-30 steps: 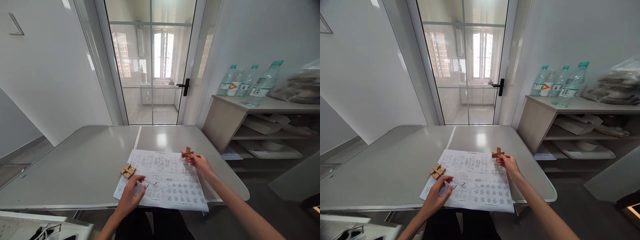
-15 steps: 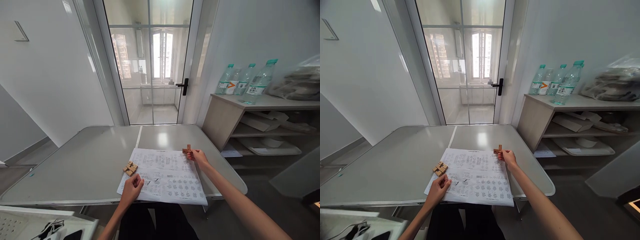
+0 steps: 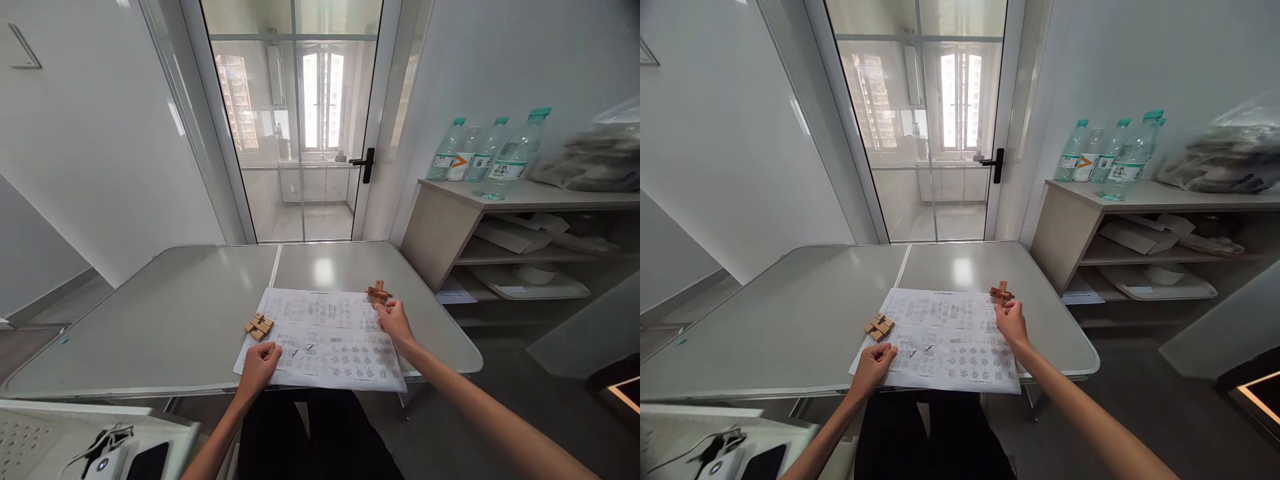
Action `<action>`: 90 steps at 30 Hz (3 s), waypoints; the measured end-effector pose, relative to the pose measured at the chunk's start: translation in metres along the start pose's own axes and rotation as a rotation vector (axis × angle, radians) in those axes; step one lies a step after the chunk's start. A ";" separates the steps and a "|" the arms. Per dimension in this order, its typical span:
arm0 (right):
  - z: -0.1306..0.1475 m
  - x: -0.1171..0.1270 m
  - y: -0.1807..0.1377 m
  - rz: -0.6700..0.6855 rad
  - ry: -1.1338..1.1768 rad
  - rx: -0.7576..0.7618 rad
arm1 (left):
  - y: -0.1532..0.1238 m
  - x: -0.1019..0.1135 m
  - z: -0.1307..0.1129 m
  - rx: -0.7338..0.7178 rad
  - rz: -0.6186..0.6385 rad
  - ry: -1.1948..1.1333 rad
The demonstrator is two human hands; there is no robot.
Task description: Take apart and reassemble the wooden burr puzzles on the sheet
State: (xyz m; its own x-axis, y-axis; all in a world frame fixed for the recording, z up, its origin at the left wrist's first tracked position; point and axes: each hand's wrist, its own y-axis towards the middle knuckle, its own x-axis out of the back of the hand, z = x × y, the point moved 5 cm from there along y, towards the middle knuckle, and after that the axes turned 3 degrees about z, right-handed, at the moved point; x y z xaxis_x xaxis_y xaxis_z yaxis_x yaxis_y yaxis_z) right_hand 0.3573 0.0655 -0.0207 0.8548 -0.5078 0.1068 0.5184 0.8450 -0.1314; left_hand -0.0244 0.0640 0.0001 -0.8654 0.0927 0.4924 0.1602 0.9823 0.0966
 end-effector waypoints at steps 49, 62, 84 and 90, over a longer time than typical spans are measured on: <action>-0.029 -0.024 -0.078 0.106 -0.180 0.257 | 0.005 -0.004 0.002 -0.004 -0.121 -0.085; -0.028 -0.022 -0.080 0.111 -0.176 0.252 | 0.003 -0.004 0.004 -0.002 -0.138 -0.105; -0.030 -0.022 -0.079 0.133 -0.188 0.280 | 0.002 -0.005 0.008 -0.001 -0.137 -0.115; -0.028 -0.023 -0.081 0.157 -0.183 0.278 | 0.001 -0.005 0.007 0.003 -0.140 -0.124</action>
State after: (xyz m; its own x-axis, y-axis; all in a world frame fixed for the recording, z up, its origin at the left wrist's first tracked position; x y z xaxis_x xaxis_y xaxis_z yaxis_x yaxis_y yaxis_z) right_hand 0.2962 0.0041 -0.0406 0.8923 -0.3508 0.2841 0.3331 0.9364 0.1102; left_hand -0.0230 0.0659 -0.0082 -0.9311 -0.0256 0.3639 0.0330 0.9875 0.1539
